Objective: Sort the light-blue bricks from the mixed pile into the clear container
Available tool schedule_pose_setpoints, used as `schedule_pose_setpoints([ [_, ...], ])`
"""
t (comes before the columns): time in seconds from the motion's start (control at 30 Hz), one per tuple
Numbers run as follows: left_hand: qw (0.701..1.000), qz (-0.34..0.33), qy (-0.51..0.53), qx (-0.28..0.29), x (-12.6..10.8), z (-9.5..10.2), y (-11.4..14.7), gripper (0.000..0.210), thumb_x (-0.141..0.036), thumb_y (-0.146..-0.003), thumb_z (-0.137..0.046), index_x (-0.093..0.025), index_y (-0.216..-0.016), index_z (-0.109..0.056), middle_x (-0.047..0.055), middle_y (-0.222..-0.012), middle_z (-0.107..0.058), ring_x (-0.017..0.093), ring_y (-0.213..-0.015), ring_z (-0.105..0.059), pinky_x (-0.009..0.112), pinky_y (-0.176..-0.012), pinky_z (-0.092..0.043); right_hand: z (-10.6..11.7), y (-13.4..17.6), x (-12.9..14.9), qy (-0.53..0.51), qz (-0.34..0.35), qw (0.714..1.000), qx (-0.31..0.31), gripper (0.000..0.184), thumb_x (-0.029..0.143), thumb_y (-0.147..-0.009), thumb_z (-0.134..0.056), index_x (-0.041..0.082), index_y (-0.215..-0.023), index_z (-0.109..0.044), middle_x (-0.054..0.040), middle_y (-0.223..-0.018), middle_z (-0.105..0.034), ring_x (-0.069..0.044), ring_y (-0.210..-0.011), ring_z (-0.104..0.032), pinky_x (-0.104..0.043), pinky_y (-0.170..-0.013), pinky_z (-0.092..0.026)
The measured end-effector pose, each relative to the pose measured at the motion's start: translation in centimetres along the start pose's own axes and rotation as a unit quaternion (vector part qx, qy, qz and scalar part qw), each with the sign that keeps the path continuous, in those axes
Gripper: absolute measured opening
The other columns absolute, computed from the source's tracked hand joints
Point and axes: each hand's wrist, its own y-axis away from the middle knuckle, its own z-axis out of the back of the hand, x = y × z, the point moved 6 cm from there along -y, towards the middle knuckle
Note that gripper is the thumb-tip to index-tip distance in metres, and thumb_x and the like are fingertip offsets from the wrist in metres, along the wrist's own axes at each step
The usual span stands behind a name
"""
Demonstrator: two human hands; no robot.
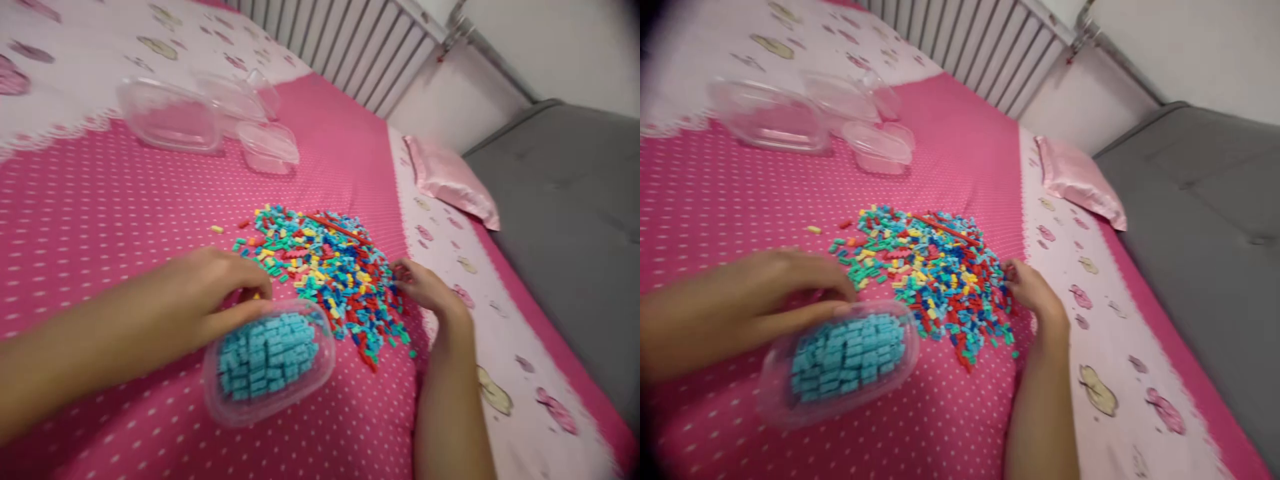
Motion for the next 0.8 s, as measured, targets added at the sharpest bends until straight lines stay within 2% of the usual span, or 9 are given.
schedule_pose_setpoints([
  [0.03, 1.0, 0.01, -0.006, 0.013, -0.1, 0.2, 0.0, 0.029, -0.046, -0.098, -0.053, -0.026, -0.087, -0.07, -0.004, -0.081, -0.07, 0.014, -0.073, -0.061, 0.027, -0.064, -0.035, 0.0, 0.0, -0.3, -0.011, 0.005, 1.0, -0.007, 0.014, 0.025, -0.09, -0.067, 0.017, -0.102, -0.068, -0.0035, -0.088, -0.072, -0.017, -0.079, -0.067, -0.034, -0.076, -0.056],
  [0.1, 0.999, 0.03, -0.014, 0.023, -0.3, 0.5, 0.0, 0.029, -0.045, -0.1, -0.051, -0.025, -0.089, -0.069, -0.003, -0.086, -0.07, 0.014, -0.077, -0.062, 0.027, -0.066, -0.036, 0.3, 0.1, -0.8, -0.034, 0.012, 0.999, -0.023, 0.014, 0.019, -0.082, -0.065, 0.019, -0.095, -0.069, -0.0031, -0.08, -0.071, -0.019, -0.072, -0.066, -0.033, -0.07, -0.054],
  [0.2, 0.998, 0.05, -0.014, 0.018, -0.4, 0.9, 0.2, 0.028, -0.043, -0.1, -0.051, -0.025, -0.09, -0.069, -0.003, -0.085, -0.07, 0.014, -0.076, -0.061, 0.027, -0.065, -0.036, 1.8, 0.7, -1.2, -0.057, 0.015, 0.997, -0.057, 0.017, 0.024, -0.077, -0.064, 0.019, -0.093, -0.071, -0.007, -0.081, -0.072, -0.022, -0.069, -0.067, -0.036, -0.065, -0.051],
  [0.27, 0.998, 0.052, -0.017, 0.014, -0.5, 1.0, 0.2, 0.026, -0.039, -0.099, -0.052, -0.024, -0.089, -0.069, -0.003, -0.081, -0.068, 0.014, -0.072, -0.06, 0.027, -0.062, -0.035, 3.2, 1.6, -0.1, -0.067, 0.022, 0.994, -0.08, 0.019, 0.031, -0.078, -0.066, 0.019, -0.091, -0.071, -0.0102, -0.086, -0.074, -0.025, -0.072, -0.068, -0.038, -0.066, -0.051],
  [0.37, 0.999, 0.03, -0.017, -0.016, -0.9, 1.3, 0.1, 0.022, -0.033, -0.098, -0.054, -0.023, -0.087, -0.069, -0.003, -0.079, -0.067, 0.013, -0.07, -0.058, 0.027, -0.062, -0.034, 4.5, 3.6, 4.6, -0.116, 0.081, 0.986, -0.085, 0.023, 0.043, -0.082, -0.068, 0.022, -0.09, -0.072, -0.0086, -0.094, -0.075, -0.023, -0.083, -0.069, -0.034, -0.074, -0.054],
  [0.47, 0.997, -0.016, 0.0, -0.074, -1.8, 1.8, -0.1, 0.016, -0.032, -0.097, -0.059, -0.023, -0.089, -0.069, -0.004, -0.08, -0.067, 0.013, -0.073, -0.058, 0.026, -0.066, -0.036, 3.5, 6.1, 12.1, -0.24, 0.201, 0.95, -0.012, 0.019, 0.041, -0.086, -0.072, 0.022, -0.091, -0.073, -0.0033, -0.084, -0.074, -0.017, -0.076, -0.068, -0.028, -0.068, -0.053],
  [0.57, 0.991, -0.06, 0.001, -0.121, -2.8, 1.8, -0.2, 0.016, -0.036, -0.09, -0.072, -0.021, -0.092, -0.068, -0.003, -0.083, -0.066, 0.015, -0.08, -0.057, 0.026, -0.072, -0.038, 1.3, 8.1, 18.0, -0.309, 0.266, 0.91, 0.078, 0.007, 0.027, -0.086, -0.074, 0.021, -0.083, -0.07, 0.0031, -0.072, -0.069, -0.011, -0.063, -0.062, -0.022, -0.057, -0.048],
  [0.67, 0.987, -0.085, -0.01, -0.137, -3.5, 1.4, -0.3, 0.02, -0.033, -0.085, -0.079, -0.018, -0.089, -0.065, -0.002, -0.086, -0.066, 0.016, -0.084, -0.056, 0.028, -0.075, -0.037, -0.5, 8.8, 20.6, -0.348, 0.292, 0.882, 0.122, 0.007, 0.016, -0.087, -0.072, 0.021, -0.085, -0.068, 0.0037, -0.08, -0.07, -0.01, -0.075, -0.065, -0.022, -0.068, -0.051],
  [0.8, 0.98, -0.11, -0.028, -0.163, -3.9, 1.5, -0.2, 0.013, -0.028, -0.091, -0.073, -0.019, -0.087, -0.065, -0.002, -0.087, -0.068, 0.017, -0.088, -0.056, 0.03, -0.079, -0.036, -1.3, 8.4, 20.8, -0.419, 0.312, 0.842, 0.136, 0.015, 0.01, -0.085, -0.073, 0.022, -0.087, -0.065, 0.0057, -0.085, -0.068, -0.008, -0.079, -0.064, -0.019, -0.073, -0.051],
])
